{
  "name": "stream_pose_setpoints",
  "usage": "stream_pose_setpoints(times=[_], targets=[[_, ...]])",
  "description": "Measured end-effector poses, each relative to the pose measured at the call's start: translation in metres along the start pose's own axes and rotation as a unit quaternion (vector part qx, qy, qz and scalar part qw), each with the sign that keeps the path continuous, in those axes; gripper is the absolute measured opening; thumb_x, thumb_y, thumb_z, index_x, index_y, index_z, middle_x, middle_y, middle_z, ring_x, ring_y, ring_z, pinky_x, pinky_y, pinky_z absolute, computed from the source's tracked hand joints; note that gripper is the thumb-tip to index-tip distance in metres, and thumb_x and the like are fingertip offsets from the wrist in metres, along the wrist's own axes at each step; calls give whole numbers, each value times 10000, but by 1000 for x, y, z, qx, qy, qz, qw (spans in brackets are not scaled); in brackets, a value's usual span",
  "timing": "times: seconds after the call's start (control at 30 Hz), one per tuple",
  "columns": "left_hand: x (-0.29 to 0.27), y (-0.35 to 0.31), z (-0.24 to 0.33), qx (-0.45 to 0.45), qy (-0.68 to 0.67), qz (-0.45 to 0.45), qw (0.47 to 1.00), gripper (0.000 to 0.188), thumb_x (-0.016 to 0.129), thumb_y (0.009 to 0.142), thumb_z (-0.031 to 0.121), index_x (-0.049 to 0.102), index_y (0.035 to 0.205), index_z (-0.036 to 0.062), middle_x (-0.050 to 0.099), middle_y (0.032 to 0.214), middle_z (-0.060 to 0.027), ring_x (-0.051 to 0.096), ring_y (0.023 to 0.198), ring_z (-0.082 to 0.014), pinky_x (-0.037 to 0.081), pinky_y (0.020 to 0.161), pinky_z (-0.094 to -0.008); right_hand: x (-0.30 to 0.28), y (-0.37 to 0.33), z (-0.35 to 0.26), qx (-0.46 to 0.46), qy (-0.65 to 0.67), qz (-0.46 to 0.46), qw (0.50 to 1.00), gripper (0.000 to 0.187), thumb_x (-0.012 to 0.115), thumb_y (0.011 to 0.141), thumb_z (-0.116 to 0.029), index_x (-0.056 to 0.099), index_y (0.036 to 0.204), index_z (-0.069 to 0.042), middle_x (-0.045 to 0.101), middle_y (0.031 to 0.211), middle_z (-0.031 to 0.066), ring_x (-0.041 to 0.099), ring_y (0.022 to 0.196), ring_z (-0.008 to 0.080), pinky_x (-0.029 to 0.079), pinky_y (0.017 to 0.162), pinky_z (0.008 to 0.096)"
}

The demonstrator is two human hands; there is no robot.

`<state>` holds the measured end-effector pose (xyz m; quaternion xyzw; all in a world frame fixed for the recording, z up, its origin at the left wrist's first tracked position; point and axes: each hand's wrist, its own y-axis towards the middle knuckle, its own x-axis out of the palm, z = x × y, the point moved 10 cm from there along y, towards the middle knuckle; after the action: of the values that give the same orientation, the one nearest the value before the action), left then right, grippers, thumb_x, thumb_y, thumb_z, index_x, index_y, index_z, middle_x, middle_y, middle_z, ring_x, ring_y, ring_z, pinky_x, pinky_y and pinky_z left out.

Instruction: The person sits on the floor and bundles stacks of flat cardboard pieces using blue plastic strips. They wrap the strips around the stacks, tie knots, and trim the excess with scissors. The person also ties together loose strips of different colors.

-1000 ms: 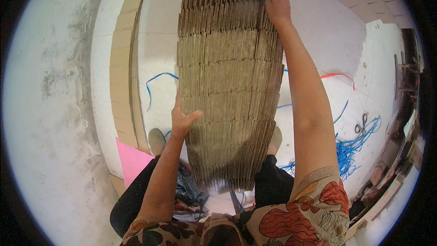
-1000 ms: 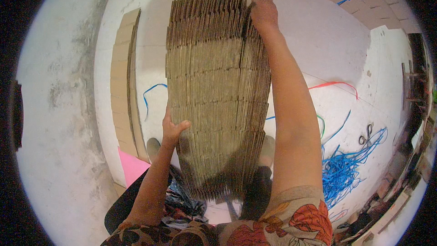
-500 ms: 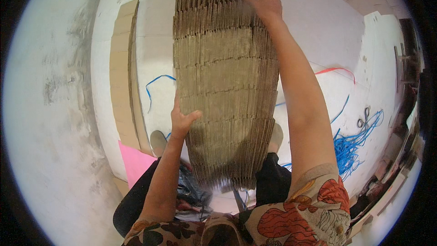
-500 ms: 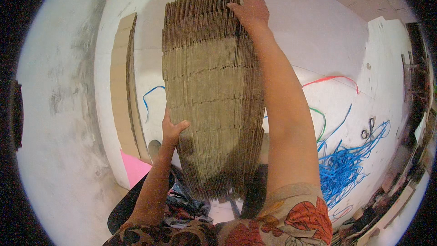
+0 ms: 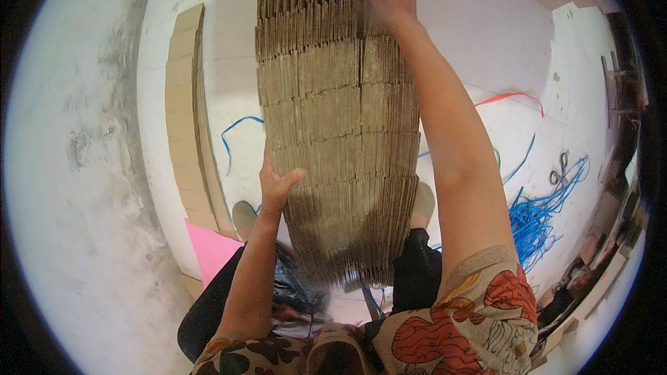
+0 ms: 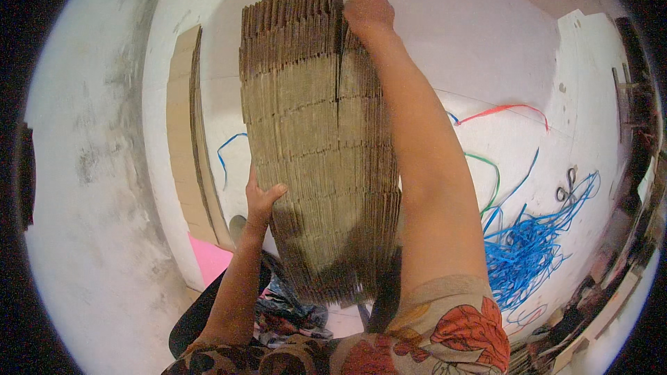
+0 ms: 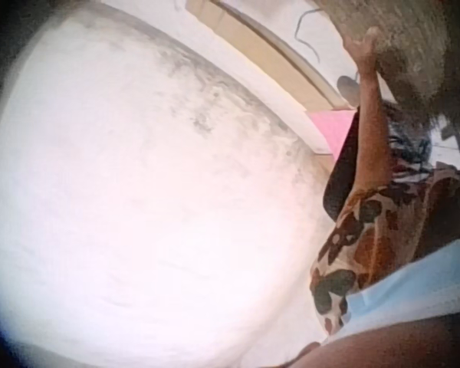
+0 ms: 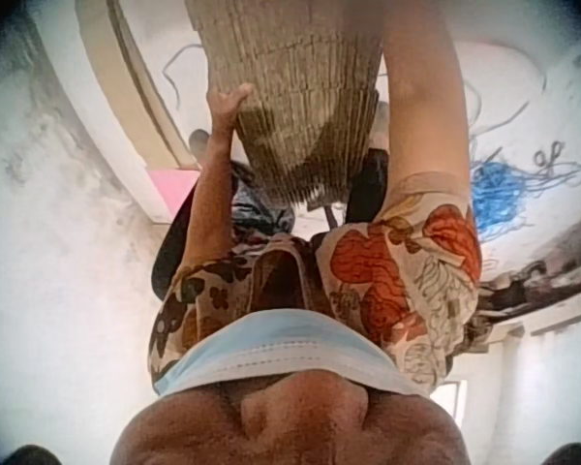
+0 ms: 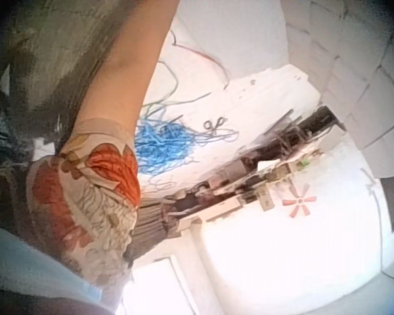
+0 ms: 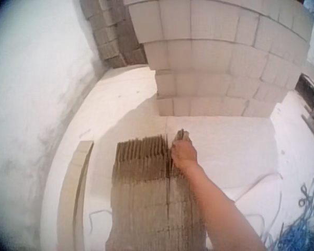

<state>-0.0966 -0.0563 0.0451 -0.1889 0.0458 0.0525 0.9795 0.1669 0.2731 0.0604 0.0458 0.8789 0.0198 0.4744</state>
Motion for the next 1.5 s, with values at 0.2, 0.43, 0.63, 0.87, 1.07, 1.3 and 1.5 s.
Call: stream_pose_setpoints(times=[0.2, 0.43, 0.63, 0.87, 1.07, 1.3, 1.5], targets=[[3, -2, 10, 4, 3, -8, 1000, 797, 702, 660, 222, 310, 1306, -32, 496, 1158, -119, 507, 1025, -213, 402, 894, -325, -23, -19, -30, 6, -77, -9, 997, 637, 566, 736, -597, 618, 1071, -58, 240, 1387, 248, 271, 1268, 391, 308, 913, 624], [5, -2, 7, -13, 5, -18, 1000, 854, 717, 657, 248, 276, 1332, -35, 477, 1194, -132, 481, 1072, -213, 374, 926, -322, -10, -12, -22, -16, -95, 67, 993, 489, 594, 768, -454, 582, 1141, -137, 214, 1410, 214, 214, 1301, 377, 264, 957, 610], [0, -3, 1, -26, -10, -8, 1000, 847, 706, 648, 191, 267, 1337, -34, 476, 1202, -135, 481, 1075, -216, 376, 927, -324, -2, -16, -51, -38, -181, 14, 983, 450, 579, 789, -432, 588, 1134, -144, 223, 1418, 175, 151, 1313, 394, 198, 958, 649], [6, -1, 11, -19, 1, -6, 1000, 874, 715, 636, 221, 263, 1341, -29, 477, 1201, -131, 489, 1066, -214, 385, 922, -327, -15, -22, -60, -38, -148, 52, 987, 434, 543, 800, -491, 651, 1040, -146, 255, 1404, 173, 143, 1310, 398, 150, 951, 683], [0, -1, 9, -17, -7, 9, 1000, 898, 724, 629, 265, 262, 1341, -30, 484, 1191, -138, 496, 1058, -219, 394, 911, -323, 4, -24, -82, -153, -240, 82, 955, 383, 489, 850, -387, 605, 1090, -112, 380, 1312, 175, 276, 1248, 348, 188, 965, 612], [-8, -1, -2, -16, 20, 8, 1000, 971, 734, 612, 303, 220, 1362, -37, 483, 1201, -147, 499, 1059, -226, 390, 918, -322, 4, -29, -93, -93, -182, -15, 979, 473, 454, 843, -517, 660, 1012, -127, 310, 1396, 133, 184, 1329, 312, 83, 971, 688], [-4, 1, -1, -22, 5, 10, 1000, 990, 742, 597, 332, 226, 1354, -42, 483, 1197, -151, 500, 1061, -230, 391, 918, -328, 7, -27, -86, -93, -192, -28, 977, 469, 479, 828, -497, 643, 1041, -113, 293, 1406, 135, 200, 1329, 292, 86, 968, 690]])
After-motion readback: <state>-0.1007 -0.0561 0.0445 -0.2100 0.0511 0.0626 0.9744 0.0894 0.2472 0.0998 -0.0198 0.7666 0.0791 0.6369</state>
